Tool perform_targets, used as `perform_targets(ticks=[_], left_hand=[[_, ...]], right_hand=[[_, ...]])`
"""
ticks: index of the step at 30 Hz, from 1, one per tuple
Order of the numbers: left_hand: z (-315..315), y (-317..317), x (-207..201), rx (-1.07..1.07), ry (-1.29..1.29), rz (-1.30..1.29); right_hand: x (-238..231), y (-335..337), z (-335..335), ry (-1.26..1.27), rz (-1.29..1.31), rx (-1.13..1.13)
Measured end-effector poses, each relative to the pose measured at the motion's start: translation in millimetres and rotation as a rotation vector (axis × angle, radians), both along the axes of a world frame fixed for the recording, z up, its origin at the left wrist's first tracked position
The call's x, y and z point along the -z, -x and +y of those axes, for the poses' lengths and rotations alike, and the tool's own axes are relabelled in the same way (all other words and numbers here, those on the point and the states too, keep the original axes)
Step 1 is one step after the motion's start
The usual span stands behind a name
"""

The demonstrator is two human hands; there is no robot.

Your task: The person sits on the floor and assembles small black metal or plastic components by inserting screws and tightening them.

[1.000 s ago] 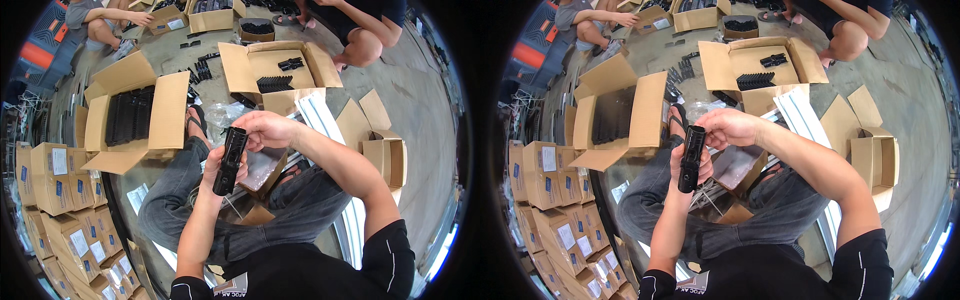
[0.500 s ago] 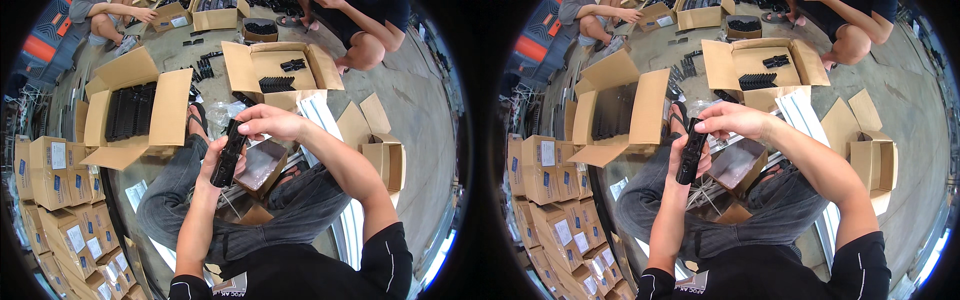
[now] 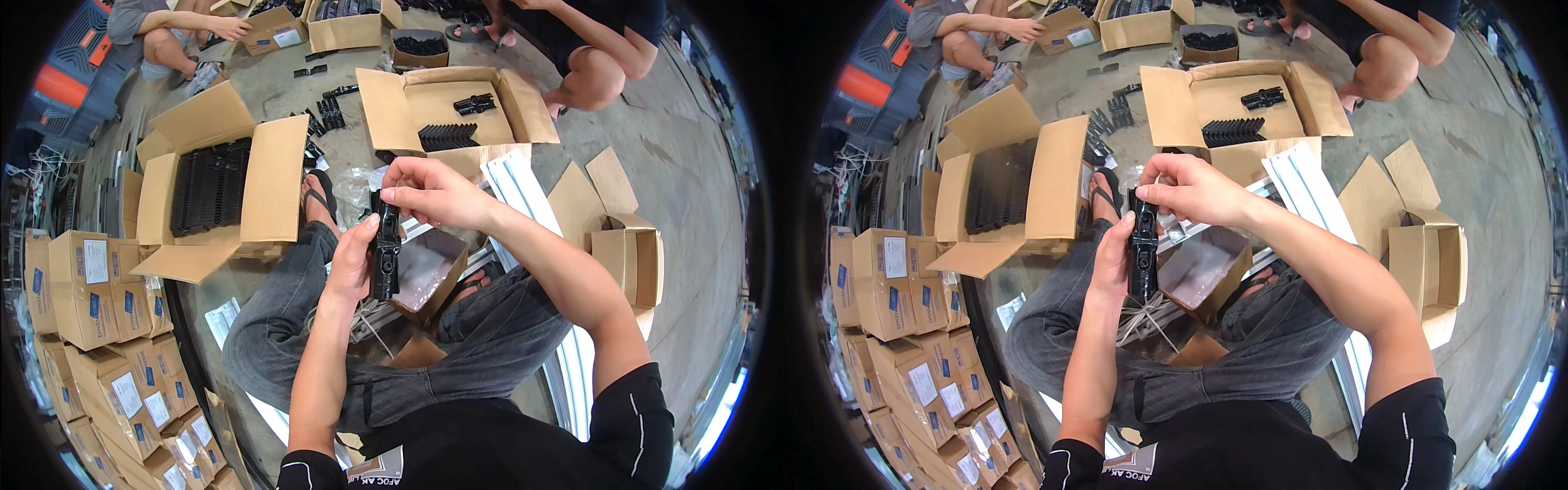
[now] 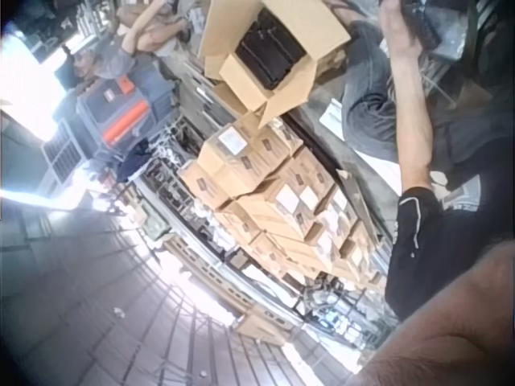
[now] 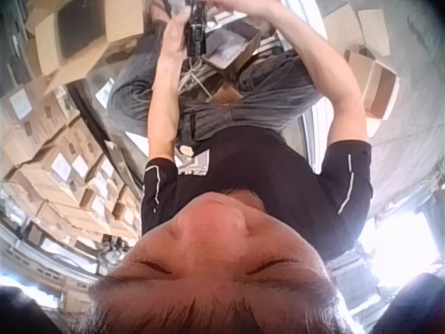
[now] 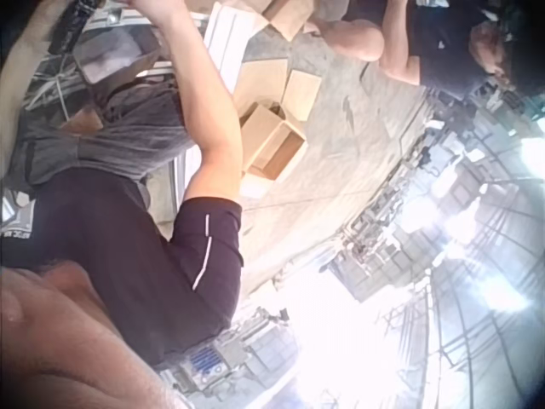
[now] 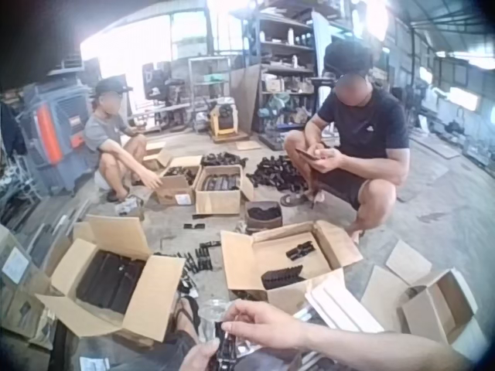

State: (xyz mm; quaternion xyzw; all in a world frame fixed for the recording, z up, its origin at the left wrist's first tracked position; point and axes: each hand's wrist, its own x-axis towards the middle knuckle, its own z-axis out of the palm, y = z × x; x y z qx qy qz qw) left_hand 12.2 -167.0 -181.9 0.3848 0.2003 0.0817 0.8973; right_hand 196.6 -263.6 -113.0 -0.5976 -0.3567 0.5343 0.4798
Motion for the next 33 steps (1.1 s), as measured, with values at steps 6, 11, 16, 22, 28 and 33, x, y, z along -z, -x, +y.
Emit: perform_targets(ticks=[6,11,16,22,28,33], left_hand=[[-12.4,-5.7,-3.6,-0.039,-0.019,-0.033],[-16.1,-7.3,-7.9,-0.101,0.016,-0.035],[-14.9,-4.8,-6.0,-0.066,-0.037,-0.065],[-9.9,0.7,3.7,0.028,-0.221,-0.125],[-9.0,2.5,14.9,0.031,-0.202,-0.154],[-7.6,1.4,15.6,0.058,-0.19,-0.174]], right_hand=[[7.4,-3.0,1.5,-0.08,0.064,-0.046],[11.5,-4.7,1.3,-0.102,0.14,-0.127],[9.5,2.3,2.5,-0.167,0.104,-0.144],[3.3,9.6,1.0,-0.226,-0.083,-0.14],[3.8,11.1,1.5,-0.275,-0.094,-0.148],[7.8,10.8,0.6,-0.296,0.058,-0.178]])
